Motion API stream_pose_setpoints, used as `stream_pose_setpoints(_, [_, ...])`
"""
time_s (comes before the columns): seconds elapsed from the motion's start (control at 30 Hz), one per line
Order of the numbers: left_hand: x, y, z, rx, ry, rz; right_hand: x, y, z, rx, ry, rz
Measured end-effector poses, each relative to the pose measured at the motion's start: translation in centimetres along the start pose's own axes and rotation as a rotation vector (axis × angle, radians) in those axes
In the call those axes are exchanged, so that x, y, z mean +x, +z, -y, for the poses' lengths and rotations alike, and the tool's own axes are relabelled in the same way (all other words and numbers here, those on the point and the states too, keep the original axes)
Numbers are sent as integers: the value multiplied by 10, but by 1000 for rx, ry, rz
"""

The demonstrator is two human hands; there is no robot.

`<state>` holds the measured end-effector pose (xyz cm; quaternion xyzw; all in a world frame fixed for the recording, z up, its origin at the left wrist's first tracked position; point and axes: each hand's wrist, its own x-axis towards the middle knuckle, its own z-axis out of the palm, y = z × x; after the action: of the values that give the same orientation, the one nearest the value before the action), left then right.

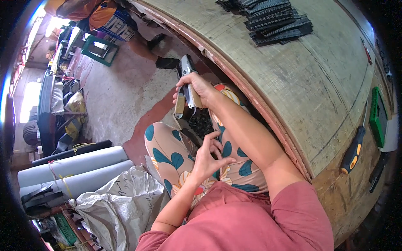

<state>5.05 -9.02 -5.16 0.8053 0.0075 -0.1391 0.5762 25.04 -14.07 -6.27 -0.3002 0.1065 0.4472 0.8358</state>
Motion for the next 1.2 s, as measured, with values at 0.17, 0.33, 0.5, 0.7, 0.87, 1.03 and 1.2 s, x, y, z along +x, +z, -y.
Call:
stream_pose_setpoints(0.17, [-11, 3, 14, -25, -156, 156, 0, 4, 0, -19, 0, -21])
stream_pose_setpoints(0.33, [-6, 3, 18, 30, 53, 38, 2, 5, -3, -7, 3, -20])
stream_pose_setpoints(0.5, [-7, 4, 6, -14, 75, -91, 5, 1, -6, -41, -12, -56])
stream_pose_setpoints(0.7, [-14, 5, 25, 135, 63, 121, 4, 6, -8, -130, -1, -87])
stream_pose_setpoints(0.87, [-3, 2, -2, 80, 175, -179, 4, 6, -11, -88, -2, -47])
stream_pose_setpoints(1.03, [-10, 1, 12, 72, -18, 28, 5, 5, -11, -79, -8, -68])
stream_pose_setpoints(1.2, [-8, 5, 20, 69, -29, 127, 7, 4, -12, -75, -17, -74])
